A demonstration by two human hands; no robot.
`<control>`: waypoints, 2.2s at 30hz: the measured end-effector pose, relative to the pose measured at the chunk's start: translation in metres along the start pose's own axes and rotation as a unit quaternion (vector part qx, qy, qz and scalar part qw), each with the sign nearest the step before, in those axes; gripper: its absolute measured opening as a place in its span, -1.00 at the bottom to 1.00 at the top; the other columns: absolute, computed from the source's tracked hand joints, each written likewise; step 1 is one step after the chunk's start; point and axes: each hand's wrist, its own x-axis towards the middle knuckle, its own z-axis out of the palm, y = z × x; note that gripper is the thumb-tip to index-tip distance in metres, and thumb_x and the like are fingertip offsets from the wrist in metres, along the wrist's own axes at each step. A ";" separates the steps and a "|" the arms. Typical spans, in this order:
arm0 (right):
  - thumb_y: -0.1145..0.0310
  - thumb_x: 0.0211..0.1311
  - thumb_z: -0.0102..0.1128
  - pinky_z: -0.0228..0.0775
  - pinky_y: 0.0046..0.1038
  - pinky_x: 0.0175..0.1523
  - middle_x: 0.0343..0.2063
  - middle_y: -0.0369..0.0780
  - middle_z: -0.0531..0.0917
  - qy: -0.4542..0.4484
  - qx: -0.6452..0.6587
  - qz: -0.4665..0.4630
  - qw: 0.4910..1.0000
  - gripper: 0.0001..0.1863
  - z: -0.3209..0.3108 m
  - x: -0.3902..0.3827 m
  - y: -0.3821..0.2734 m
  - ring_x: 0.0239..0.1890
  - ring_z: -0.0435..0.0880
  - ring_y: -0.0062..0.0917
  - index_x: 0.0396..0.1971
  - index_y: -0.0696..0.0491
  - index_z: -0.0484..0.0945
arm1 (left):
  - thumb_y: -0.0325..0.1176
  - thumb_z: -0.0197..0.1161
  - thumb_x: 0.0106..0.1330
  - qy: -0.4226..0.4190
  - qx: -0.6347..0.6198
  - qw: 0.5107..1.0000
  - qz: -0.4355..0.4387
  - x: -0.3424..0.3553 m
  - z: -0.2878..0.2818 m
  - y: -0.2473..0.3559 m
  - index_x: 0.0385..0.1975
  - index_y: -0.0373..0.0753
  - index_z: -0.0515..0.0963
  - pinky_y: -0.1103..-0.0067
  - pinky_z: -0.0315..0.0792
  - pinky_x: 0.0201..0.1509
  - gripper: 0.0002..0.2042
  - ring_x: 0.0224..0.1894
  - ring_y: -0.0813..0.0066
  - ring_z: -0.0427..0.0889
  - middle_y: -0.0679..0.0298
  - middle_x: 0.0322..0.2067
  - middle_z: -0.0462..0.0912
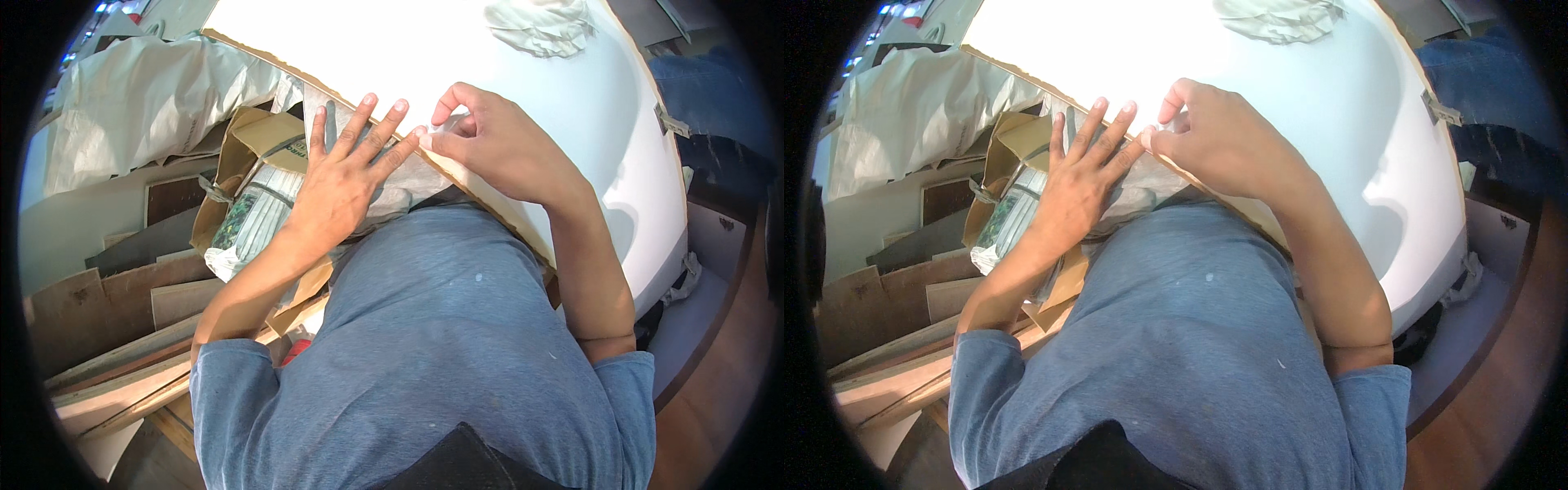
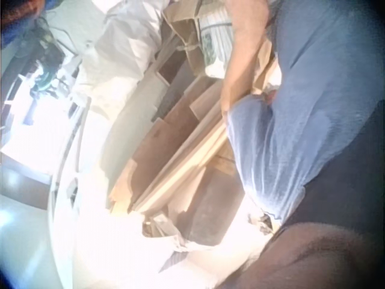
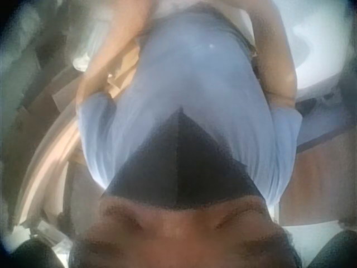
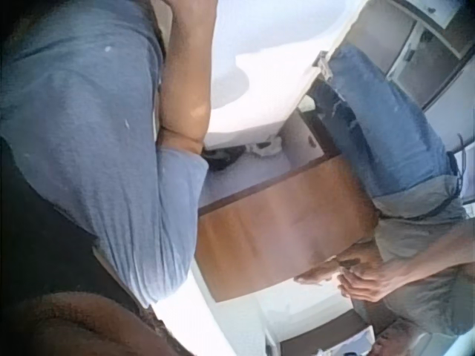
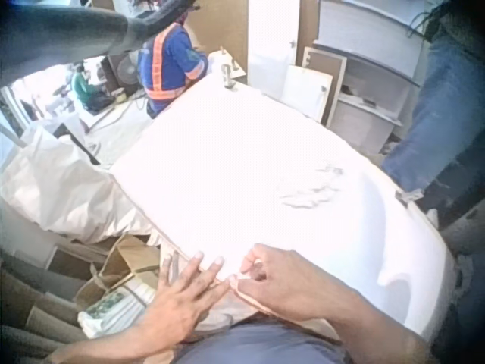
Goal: The person applies a thin strip of edge banding to the exposed edge of a white board. They press the strip along the edge with their fingers, smooth it down, and peel off the protective backing as they work along the length of the board.
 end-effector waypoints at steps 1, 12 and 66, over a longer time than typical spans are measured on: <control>0.15 0.31 0.37 0.46 -0.36 -0.20 -0.45 -0.16 0.70 0.002 -0.009 -0.019 1.000 -0.61 0.001 0.001 0.005 -0.39 0.63 -0.41 -0.08 0.16 0.62 | -0.42 0.30 0.40 -0.001 0.010 1.000 0.003 0.001 0.000 0.000 0.56 0.29 0.37 -0.25 -0.17 0.69 -0.29 0.71 0.18 0.03 0.44 0.66 0.16; 0.21 0.40 0.17 0.36 -0.46 -0.27 -0.39 -0.22 0.74 -0.057 0.008 -0.020 0.998 -0.72 -0.010 0.017 0.013 -0.46 0.48 -0.61 -0.06 0.09 0.57 | -0.56 0.34 0.25 0.039 -0.061 0.997 0.016 0.010 -0.023 0.001 0.49 0.10 0.48 -0.19 -0.02 0.62 -0.27 0.55 0.16 0.32 0.35 0.55 0.35; 0.19 0.43 0.11 0.58 -0.21 -0.02 -0.35 0.04 0.78 -0.011 -0.026 0.035 0.999 -0.59 -0.008 -0.067 0.028 -0.29 0.77 -0.16 -0.12 0.24 0.77 | -0.65 0.35 0.36 -0.032 -0.347 0.936 -0.041 0.066 -0.053 -0.014 0.24 -0.15 0.61 0.53 0.44 -0.04 -0.54 -0.22 0.53 0.41 0.37 -0.21 0.39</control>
